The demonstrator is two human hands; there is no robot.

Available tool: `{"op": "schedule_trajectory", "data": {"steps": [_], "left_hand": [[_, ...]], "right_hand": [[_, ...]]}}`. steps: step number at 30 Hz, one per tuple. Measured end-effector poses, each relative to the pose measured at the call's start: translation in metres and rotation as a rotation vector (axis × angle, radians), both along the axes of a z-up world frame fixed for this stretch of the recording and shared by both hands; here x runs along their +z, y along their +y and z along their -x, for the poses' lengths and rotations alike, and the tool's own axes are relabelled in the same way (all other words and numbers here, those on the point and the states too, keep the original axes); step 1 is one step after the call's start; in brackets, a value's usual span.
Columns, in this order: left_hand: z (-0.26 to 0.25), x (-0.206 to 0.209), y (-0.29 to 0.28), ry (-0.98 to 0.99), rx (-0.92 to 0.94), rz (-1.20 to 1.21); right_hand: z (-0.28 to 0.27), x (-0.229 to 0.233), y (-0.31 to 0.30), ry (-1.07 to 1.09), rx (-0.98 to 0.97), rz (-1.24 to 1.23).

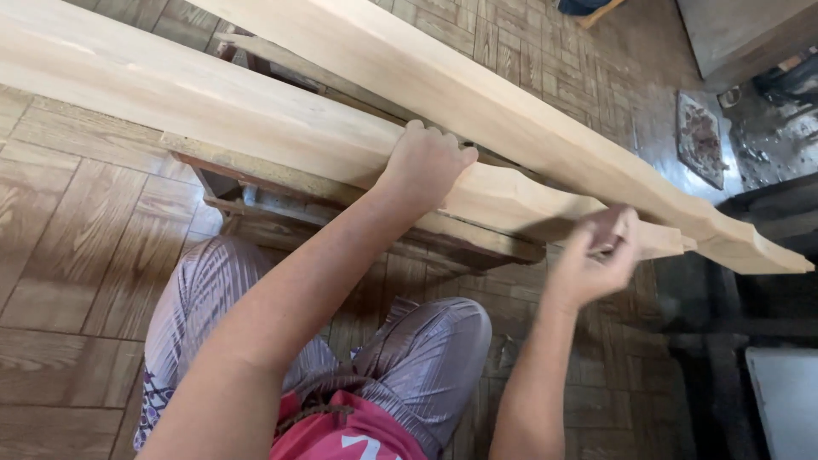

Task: Hand-sanding long decorative wooden beams using sandpaper to smooth the surface.

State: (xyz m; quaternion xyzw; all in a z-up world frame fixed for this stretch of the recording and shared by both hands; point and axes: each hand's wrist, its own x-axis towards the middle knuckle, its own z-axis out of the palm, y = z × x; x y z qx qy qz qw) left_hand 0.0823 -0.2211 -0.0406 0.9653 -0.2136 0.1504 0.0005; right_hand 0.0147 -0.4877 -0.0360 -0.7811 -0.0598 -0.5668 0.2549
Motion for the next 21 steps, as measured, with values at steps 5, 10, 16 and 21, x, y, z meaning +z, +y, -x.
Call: {"op": "schedule_trajectory", "data": {"steps": [5, 10, 16, 21], "left_hand": [[0.005, 0.005, 0.003, 0.016, -0.002, -0.012], [0.005, 0.003, 0.002, -0.037, -0.008, -0.027], [0.004, 0.001, 0.006, -0.077, -0.016, -0.028], [0.007, -0.003, 0.004, -0.140, 0.005, -0.016]], "right_hand": [[-0.004, -0.007, 0.078, 0.148, 0.128, 0.038], [-0.009, -0.027, 0.094, 0.233, 0.079, 0.008], [-0.006, -0.013, 0.035, 0.358, -0.071, 0.221], [-0.020, -0.035, -0.022, 0.293, -0.211, 0.184]]}}
